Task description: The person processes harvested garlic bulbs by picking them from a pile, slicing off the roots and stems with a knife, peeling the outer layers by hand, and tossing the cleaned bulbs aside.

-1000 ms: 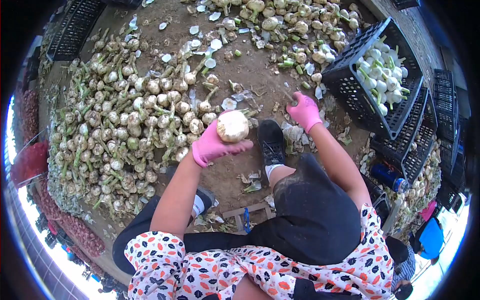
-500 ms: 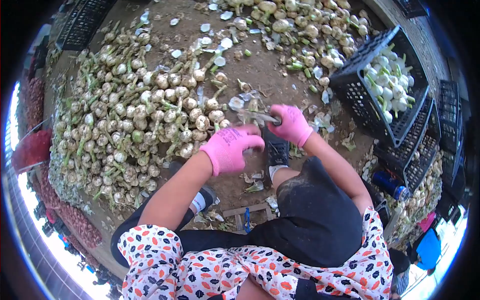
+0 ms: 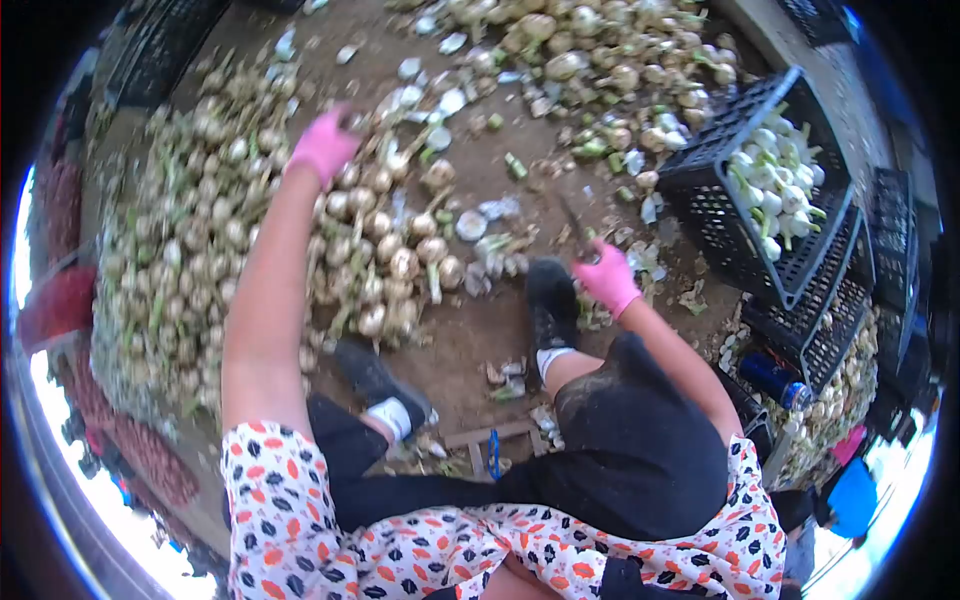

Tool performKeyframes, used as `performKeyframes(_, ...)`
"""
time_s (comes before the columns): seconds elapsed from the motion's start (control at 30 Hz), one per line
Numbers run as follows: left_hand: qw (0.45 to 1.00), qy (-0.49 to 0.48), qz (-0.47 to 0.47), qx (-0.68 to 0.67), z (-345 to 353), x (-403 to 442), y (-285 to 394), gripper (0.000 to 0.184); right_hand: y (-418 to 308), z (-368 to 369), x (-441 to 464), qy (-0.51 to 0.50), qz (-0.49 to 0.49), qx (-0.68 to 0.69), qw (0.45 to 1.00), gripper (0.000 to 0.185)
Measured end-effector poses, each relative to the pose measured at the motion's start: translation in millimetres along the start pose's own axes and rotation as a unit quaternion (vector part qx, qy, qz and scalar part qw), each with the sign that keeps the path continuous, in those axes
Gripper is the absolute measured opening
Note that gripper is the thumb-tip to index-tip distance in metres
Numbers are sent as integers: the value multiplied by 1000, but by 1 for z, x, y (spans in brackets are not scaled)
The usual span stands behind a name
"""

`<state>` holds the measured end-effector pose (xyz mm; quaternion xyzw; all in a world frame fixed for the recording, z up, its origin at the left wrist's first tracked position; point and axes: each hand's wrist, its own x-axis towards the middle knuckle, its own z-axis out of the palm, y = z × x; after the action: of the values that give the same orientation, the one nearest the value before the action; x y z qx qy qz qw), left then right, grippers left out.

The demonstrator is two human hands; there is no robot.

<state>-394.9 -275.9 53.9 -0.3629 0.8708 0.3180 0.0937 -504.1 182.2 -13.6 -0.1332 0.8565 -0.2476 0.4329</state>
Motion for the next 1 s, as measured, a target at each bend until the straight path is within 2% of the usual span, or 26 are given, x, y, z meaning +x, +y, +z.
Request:
performKeyframes(0.03, 985, -15, -56, 165, 17, 20, -45, 53, 2, 1, 6, 29, -27, -11, 999, 48)
performKeyframes(0.07, 959, -29, -44, 277, 31, 18, -67, 54, -1, -1, 12, 76, -79, -23, 994, 44)
performKeyframes(0.1, 919, -176, -99, 337, 14, 2, -27, 59, 0, 6, 1, 101, -113, -38, 988, 40)
performKeyframes(0.13, 898, -144, -48, 412, 29, -3, -42, 60, -2, 8, -9, 105, -95, -35, 989, 40)
performKeyframes(0.2, 861, -160, -57, 480, 48, 7, -52, 57, -17, -7, -6, 34, -102, -38, 994, 35)
performKeyframes(0.23, 862, -162, -46, 478, 51, 11, -54, 57, -20, -9, -8, 40, -93, -40, 994, 35)
performKeyframes(0.37, 841, -181, -125, 494, 53, 29, -38, 54, -23, -10, -5, 44, -88, -39, 994, 32)
performKeyframes(0.43, 856, -167, -71, 483, 50, 32, -61, 60, -17, -7, -1, 30, -118, -50, 991, 33)
performKeyframes(0.5, 882, -149, -110, 433, 15, 3, -21, 66, -16, -6, 1, 30, -109, -35, 993, 34)
performKeyframes(0.57, 967, -67, -155, 188, 14, 14, -79, 73, -10, -4, 3, 19, -130, -54, 990, 37)
performKeyframes(0.6, 990, 35, -116, 78, 23, 22, -125, 66, -18, -11, 0, 27, -118, -51, 991, 37)
performKeyframes(0.63, 987, 136, -80, -35, 31, 24, -155, 61, -35, -22, -7, -18, -75, 25, 997, 38)
performKeyframes(0.67, 988, 131, -78, -33, 30, 15, -145, 61, -47, -25, -8, -64, -36, 101, 992, 39)
performKeyframes(0.7, 946, -16, -132, -295, 27, -4, -116, 52, -51, -20, -3, -64, -33, 102, 992, 39)
performKeyframes(0.73, 814, -157, -176, -530, 24, -30, -79, 45, -56, -13, 4, -99, -63, 185, 976, 42)
performKeyframes(0.77, 826, -132, -142, -529, 29, -62, -18, 33, -62, -6, 10, -136, -95, 267, 949, 44)
performKeyframes(0.8, 801, -152, -138, -562, 40, -78, 9, 34, -74, -3, 11, -147, -100, 267, 947, 44)
performKeyframes(0.87, 750, -183, -198, -604, 78, -88, 26, 31, -101, 1, 6, -217, -37, 360, 906, 39)
performKeyframes(0.9, 730, -191, -241, -611, 87, -95, 48, 30, -107, 4, 4, -229, -39, 357, 905, 39)
performKeyframes(0.97, 724, -133, -222, -639, 115, -100, 76, 32, -116, 8, 4, -238, -64, 452, 857, 41)
performKeyframes(1.0, 655, -137, -244, -702, 125, -104, 91, 34, -116, 11, 5, -204, -66, 419, 882, 43)
